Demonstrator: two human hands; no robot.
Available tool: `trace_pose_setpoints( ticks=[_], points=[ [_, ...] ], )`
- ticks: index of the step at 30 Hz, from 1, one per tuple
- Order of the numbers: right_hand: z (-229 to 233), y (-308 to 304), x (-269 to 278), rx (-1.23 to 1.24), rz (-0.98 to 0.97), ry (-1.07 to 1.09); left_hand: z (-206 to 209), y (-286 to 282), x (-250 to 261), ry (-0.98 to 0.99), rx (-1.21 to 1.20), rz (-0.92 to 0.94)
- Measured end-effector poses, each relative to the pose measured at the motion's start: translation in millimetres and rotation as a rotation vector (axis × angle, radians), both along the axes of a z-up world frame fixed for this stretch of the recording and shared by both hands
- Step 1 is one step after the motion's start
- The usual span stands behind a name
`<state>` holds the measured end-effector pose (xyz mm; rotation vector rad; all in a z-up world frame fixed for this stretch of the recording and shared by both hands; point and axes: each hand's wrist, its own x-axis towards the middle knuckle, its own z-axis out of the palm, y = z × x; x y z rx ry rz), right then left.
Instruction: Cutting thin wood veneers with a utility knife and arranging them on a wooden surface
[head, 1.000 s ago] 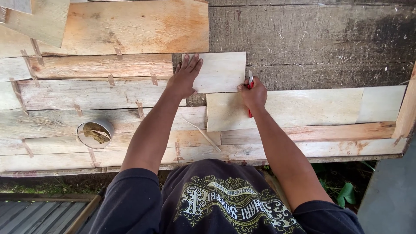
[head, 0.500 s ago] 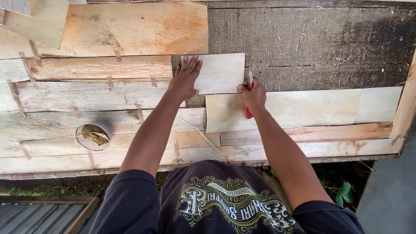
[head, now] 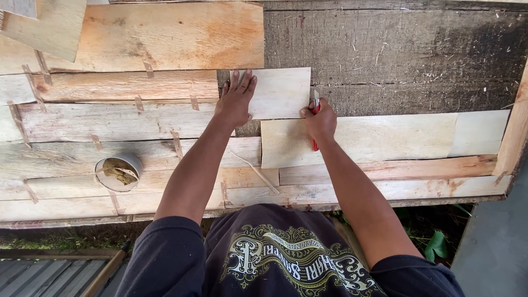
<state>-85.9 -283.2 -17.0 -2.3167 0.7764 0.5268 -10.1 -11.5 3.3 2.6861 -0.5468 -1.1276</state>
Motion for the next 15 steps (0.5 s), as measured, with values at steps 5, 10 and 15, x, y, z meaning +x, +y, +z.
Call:
trace_pose_setpoints(
  ticks=[5, 10, 15],
  points=[
    [5.5, 6.0, -4.8, -0.039, 0.083, -0.108, -1.4, -5.7, 0.9, -0.004, 0.042, 0.008],
    [-10.3, 0.7, -7.2, -0.127, 0.216, -0.117, 4.7, -7.0, 2.7, 0.012, 0.060, 0.001],
    [-24.5, -8.8, -11.3, -0.080, 0.356, -0.143, 7.9, -7.2, 2.3, 0.016, 0.079, 0.001]
  ],
)
